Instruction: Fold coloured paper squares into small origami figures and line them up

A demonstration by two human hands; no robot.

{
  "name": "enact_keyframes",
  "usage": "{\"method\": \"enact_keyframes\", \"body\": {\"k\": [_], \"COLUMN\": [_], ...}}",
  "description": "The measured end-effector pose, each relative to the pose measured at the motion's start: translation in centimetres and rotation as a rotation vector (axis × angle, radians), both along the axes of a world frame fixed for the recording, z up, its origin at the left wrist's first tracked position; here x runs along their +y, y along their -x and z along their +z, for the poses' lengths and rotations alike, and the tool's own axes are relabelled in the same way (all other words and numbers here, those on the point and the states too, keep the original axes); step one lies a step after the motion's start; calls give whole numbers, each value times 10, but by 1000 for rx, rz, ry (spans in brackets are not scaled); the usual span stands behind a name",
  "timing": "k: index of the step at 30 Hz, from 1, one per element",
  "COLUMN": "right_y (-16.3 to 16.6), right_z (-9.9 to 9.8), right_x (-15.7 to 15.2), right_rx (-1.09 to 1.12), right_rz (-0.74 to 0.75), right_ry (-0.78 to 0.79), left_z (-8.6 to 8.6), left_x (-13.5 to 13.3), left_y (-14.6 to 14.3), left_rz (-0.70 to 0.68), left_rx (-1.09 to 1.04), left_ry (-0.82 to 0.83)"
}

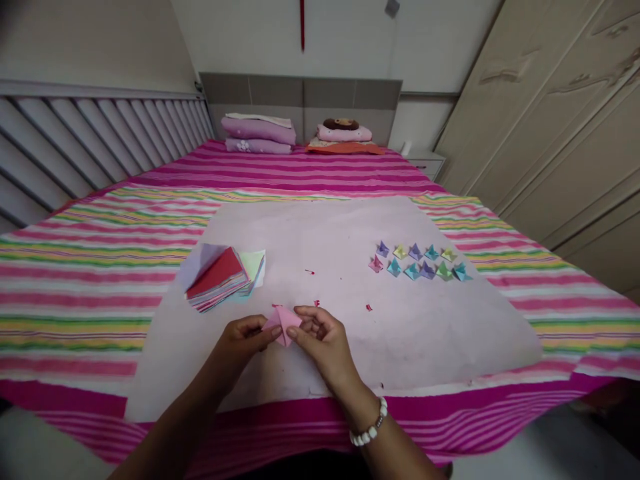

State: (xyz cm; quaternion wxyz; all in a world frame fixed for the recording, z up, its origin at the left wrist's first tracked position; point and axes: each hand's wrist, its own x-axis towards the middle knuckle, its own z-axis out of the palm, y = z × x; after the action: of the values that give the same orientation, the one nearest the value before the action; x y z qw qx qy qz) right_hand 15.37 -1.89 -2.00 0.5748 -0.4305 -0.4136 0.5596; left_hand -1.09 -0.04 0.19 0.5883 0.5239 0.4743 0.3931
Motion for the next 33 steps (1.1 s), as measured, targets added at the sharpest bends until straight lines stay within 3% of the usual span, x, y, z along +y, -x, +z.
{"method": "enact_keyframes", "body": {"k": [6, 9, 15, 20, 27, 33], "right_y": [0, 1, -2, -4, -5, -5], "right_z": [5, 6, 8, 9, 7, 9], "right_x": [-1, -2, -5, -6, -4, -3], "right_rx": [6, 9, -90, -74, -48, -40], "right_rz": [-34, -38, -27, -19, 18, 27], "right_ry": [-44, -63, -91, -73, -60, -33], "left_z": [2, 1, -1, -4, -3, 1], "left_x": [-1, -1, -6, -10, -8, -8], "left_y": [-3, -4, -4, -1, 1, 2], "left_rz": [-86, -45, 110, 60, -29, -53], "left_rx": [-30, -88, -28, 99, -17, 26], "left_ry": [35, 1, -140, -322, -217, -183]}}
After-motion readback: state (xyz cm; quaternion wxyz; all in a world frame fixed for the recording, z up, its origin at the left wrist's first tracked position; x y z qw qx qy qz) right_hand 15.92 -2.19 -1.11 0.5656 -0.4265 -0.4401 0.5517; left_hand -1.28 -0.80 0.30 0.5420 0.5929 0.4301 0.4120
